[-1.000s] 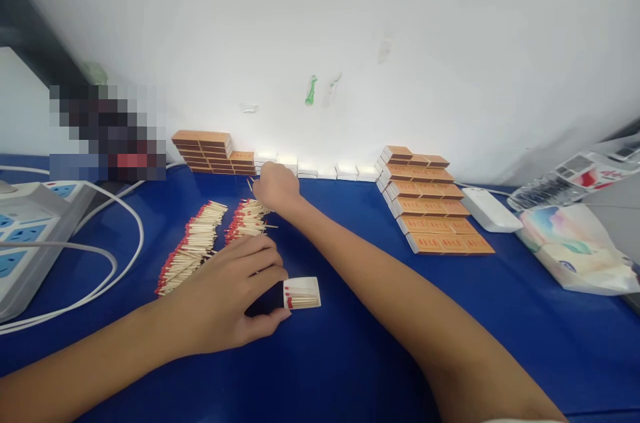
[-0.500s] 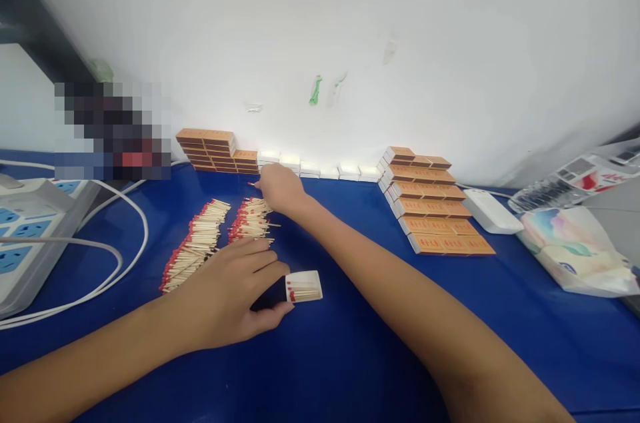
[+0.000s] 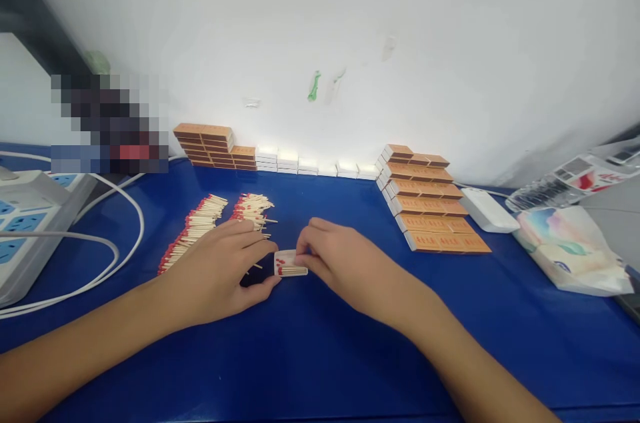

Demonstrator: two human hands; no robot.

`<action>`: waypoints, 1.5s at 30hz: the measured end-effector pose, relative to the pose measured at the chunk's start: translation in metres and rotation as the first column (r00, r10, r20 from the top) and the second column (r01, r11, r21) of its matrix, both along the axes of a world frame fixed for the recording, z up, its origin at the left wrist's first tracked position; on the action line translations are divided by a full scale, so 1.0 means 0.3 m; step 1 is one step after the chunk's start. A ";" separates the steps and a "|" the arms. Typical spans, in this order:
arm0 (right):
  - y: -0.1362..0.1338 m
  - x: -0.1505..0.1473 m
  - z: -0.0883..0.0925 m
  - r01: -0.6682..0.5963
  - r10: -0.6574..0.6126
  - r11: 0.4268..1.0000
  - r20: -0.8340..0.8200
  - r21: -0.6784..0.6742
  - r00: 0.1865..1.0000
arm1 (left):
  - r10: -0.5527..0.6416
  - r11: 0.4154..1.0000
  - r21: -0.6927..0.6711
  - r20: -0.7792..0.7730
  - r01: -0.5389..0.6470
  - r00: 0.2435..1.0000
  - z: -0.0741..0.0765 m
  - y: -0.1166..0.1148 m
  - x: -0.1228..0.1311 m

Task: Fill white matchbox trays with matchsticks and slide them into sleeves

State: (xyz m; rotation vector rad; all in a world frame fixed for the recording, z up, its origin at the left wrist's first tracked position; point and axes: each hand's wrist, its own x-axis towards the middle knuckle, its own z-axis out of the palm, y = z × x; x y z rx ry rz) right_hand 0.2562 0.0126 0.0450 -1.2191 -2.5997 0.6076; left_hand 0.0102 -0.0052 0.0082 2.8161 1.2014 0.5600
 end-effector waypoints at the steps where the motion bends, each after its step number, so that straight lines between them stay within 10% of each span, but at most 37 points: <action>1: -0.009 -0.011 -0.006 -0.008 0.008 1.000 0.021 0.001 1.000 | 0.000 1.000 0.003 -0.002 0.000 1.000 0.001 0.002 -0.002; 10: 0.118 -0.054 0.013 0.072 -0.060 0.994 -0.130 0.086 0.990 | -0.104 0.929 0.356 0.003 0.096 0.995 0.043 -0.086 0.060; 13: 0.197 -0.107 -0.036 0.038 -0.021 0.995 -0.173 0.095 0.985 | -0.372 0.839 0.405 -0.062 0.364 0.926 0.011 -0.174 0.138; 17: 0.240 -0.169 -0.101 -0.020 0.032 0.996 -0.141 0.086 0.990 | -0.418 0.803 0.434 -0.076 0.408 0.905 -0.041 -0.211 0.179; 28: 0.100 -0.006 -0.003 0.036 -0.032 0.999 -0.135 0.023 0.990 | -0.367 0.836 0.415 -0.060 0.358 0.928 -0.078 -0.169 0.156; 45: -0.014 -0.207 -0.084 -0.009 0.010 0.994 -0.009 0.108 1.000 | -0.423 0.828 0.406 0.001 0.386 0.906 -0.075 -0.203 0.152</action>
